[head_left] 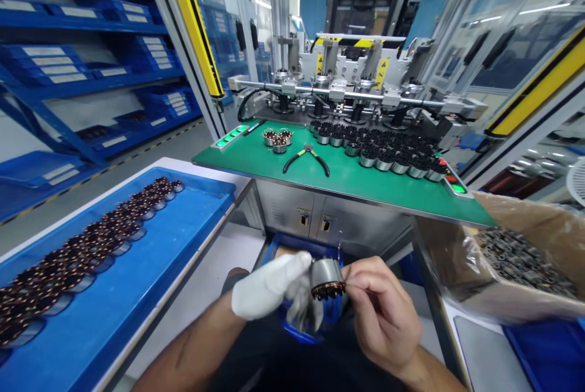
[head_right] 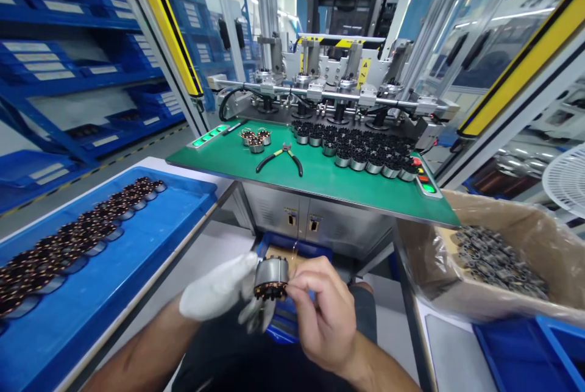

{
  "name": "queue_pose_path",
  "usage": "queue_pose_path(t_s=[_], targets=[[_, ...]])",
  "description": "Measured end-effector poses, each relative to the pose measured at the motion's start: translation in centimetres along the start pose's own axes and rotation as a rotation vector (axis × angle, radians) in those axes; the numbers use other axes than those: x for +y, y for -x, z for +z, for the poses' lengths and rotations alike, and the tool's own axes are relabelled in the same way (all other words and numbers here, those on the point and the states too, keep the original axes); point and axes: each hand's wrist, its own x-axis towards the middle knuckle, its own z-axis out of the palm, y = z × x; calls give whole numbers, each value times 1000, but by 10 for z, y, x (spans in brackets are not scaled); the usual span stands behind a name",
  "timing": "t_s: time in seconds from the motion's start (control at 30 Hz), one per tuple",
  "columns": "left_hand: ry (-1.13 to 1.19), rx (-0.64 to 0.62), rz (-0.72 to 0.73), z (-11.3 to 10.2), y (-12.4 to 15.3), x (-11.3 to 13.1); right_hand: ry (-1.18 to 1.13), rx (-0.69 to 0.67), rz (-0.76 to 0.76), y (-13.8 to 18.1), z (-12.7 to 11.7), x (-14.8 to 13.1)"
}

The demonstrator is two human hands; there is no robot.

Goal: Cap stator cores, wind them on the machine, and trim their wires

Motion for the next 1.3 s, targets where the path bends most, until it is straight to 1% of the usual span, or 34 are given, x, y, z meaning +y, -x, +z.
queue_pose_path(t_s=[0.03,0.07,0.1,0.13,0.23,0.3,0.4,0.43,0.47,0.5,0.53,0.63,0.67,0.7,0.73,0.8,0.87,0.93,1.0,1.03,1.07,1.1,1.13,1.17,1.23,1.27,1.3], targets=[[20,-98,-57,-2,0,0,17,-16,-16,-1,-1,0],[31,-138,-70,-2,0,1,43,-24,-25,-1,-1,0],[52,-130,-56,-1,0,0,75,-24,-26,-2,-1,0],[89,-96,-35,2,0,0,108,-11,-17,-2,0,0],[245,70,27,13,1,-2,160,53,47,-3,3,-1],[330,153,117,19,2,-3,143,72,82,-4,3,-2],[499,210,313,21,2,-3,81,24,57,-5,-1,-1],[547,223,344,19,1,-3,66,-8,28,-6,-4,-1],[568,224,339,17,0,-3,60,-43,-5,-7,-6,0],[551,201,298,14,-1,-4,59,-76,-38,-7,-9,0],[500,146,225,11,-2,-6,63,-107,-67,-9,-11,1],[308,-152,-31,3,-4,-13,77,-170,-126,-13,-16,2],[281,-240,-77,3,-5,-14,88,-176,-143,-14,-16,2],[280,-295,-96,3,-5,-15,107,-177,-153,-15,-17,1],[303,-303,-93,4,-5,-16,137,-174,-154,-16,-16,0],[416,-223,-34,10,-5,-16,216,-150,-129,-16,-15,-1],[556,-113,73,16,-4,-14,274,-122,-76,-17,-14,-2],[666,-26,210,20,-2,-11,274,-99,-34,-18,-13,-4],[744,47,325,20,-2,-6,219,-106,-21,-22,-14,-5],[774,91,363,19,-3,-4,183,-128,-29,-25,-16,-6],[792,128,372,17,-4,-3,152,-158,-50,-28,-17,-6],[791,142,340,15,-6,-2,125,-198,-79,-31,-19,-7],[767,114,272,13,-8,-4,107,-240,-114,-34,-21,-7],[725,46,178,12,-10,-6,97,-284,-144,-37,-22,-7],[621,-160,-26,9,-12,-12,95,-345,-188,-41,-25,-6],[578,-258,-95,9,-13,-15,101,-364,-199,-43,-26,-6],[553,-321,-117,9,-12,-17,115,-371,-204,-44,-26,-6]])
